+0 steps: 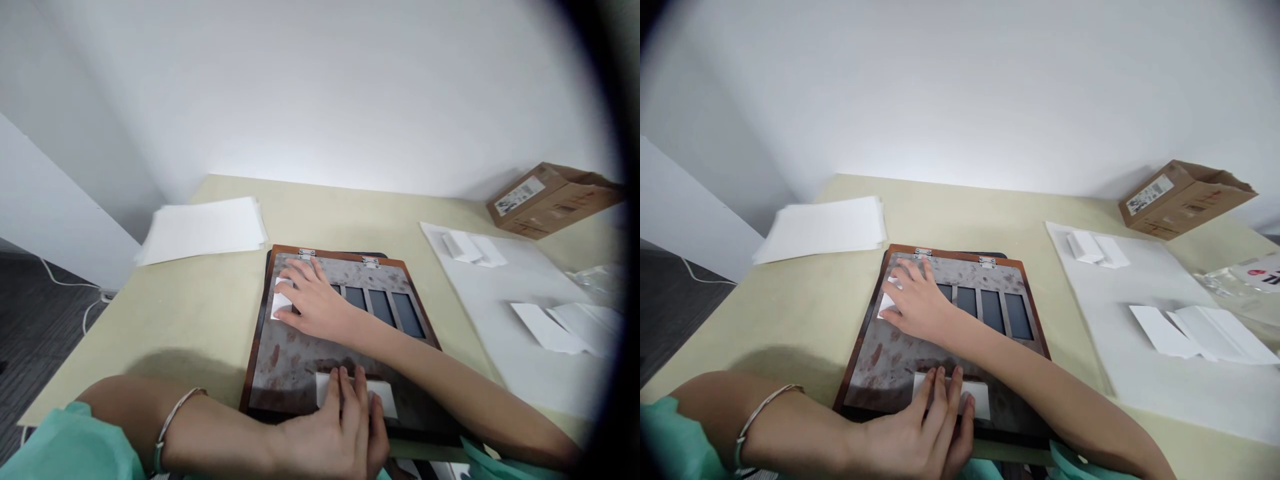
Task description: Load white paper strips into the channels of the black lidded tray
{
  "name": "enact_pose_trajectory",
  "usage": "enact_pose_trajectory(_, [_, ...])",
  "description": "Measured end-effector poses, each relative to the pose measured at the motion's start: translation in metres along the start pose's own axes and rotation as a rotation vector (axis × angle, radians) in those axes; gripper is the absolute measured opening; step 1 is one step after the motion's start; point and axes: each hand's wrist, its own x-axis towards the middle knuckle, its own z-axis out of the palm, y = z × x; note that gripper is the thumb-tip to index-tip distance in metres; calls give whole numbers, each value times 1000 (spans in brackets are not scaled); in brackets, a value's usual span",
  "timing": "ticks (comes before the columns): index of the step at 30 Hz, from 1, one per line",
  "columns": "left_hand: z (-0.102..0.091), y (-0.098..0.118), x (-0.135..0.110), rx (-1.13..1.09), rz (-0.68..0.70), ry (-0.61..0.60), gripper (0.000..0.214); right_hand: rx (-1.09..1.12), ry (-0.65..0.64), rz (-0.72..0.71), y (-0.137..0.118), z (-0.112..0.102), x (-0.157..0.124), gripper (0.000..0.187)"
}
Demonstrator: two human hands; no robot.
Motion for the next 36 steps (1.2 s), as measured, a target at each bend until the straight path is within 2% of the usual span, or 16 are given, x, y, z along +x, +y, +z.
enact_pose_trajectory(16, [1,2,0,-17,-13,12,34,70,36,16,-3,12,1,32])
enact_pose_trajectory(20, [1,1,0,-17,-9,10,33,79,52,38,0,6,-1,33])
enact_pose_trajectory(24, [2,0,1,-12,-9,17,33,69,78,96,13,-9,-14,30])
enact_pose_trajectory(27, [2,1,0,-14,-16,33,33,29,96,192,31,-24,-37,30])
enact_pose_trajectory(30, [4,5,-1,-27,-32,53,37,-36,80,326,61,-38,-74,32])
enact_pose_trajectory(33, [8,9,-3,-43,-38,103,44,-108,6,463,101,-55,-126,37])
enact_pose_trajectory(36, [11,13,-4,-71,-74,87,52,-180,-103,609,143,-75,-191,44])
